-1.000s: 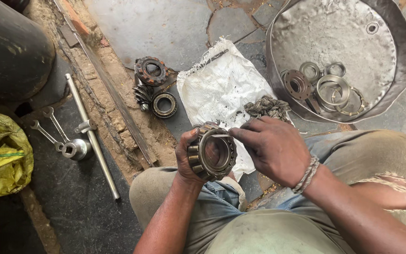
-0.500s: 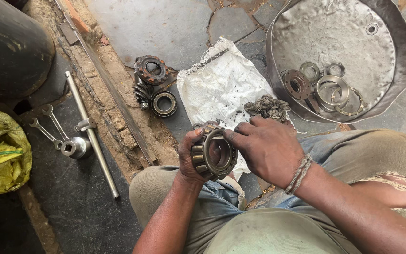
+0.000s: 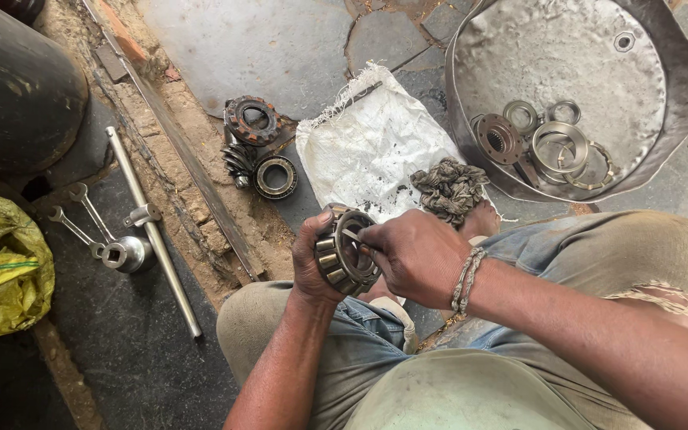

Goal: The person cleans a tapered roller bearing by removing rollers, wiping them with a cloth, and scraping the cage with a small metal tool.

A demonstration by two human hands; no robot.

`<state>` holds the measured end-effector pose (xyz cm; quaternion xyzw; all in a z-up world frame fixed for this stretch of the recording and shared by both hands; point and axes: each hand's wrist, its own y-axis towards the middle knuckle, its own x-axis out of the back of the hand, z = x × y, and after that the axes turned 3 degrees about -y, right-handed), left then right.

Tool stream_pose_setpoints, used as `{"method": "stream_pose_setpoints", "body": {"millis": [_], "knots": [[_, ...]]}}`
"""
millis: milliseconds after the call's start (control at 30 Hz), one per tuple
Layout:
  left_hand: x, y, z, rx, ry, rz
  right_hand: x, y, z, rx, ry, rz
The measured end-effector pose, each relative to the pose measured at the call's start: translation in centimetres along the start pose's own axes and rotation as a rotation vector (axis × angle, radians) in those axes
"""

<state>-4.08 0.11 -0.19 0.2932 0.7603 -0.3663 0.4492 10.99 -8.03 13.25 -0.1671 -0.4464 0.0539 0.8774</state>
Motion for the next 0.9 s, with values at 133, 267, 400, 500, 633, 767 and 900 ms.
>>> {"method": "stream_pose_setpoints", "body": {"millis": [133,267,400,500,633,767,900], "knots": [[-0.3,-0.2,-0.5,-0.018,0.109,0.065,2.3,0.2,0.0,0.003,-0.145,0.094],[-0.8,-0.2,-0.2,-0.027,0.157,0.07,3.1,0.6,0.0,0.064,-0.239,0.13],[-0.3,0.0,-0.3,-0.059,0.244,0.026,1.5,1.1,-0.5,-0.049,-0.166,0.07],[0.0,0.3,-0.5,-0.067,0.213,-0.026,-1.3,1.6,-1.3,-0.055,0.07,-0.088],[0.4,0.3,-0.6,-0.127,0.115,-0.033,-6.1,1.5,-1.1,0.028,0.34,-0.462],[0.3,0.1,-0.7,-0.151,0.071,-0.1,-7.3,1.0,0.1,-0.304,0.899,-0.25],[0.2,-0.4,-1.0,-0.132,0.062,-0.016,-8.2,1.0,-0.4,-0.239,1.136,-0.236]]}}
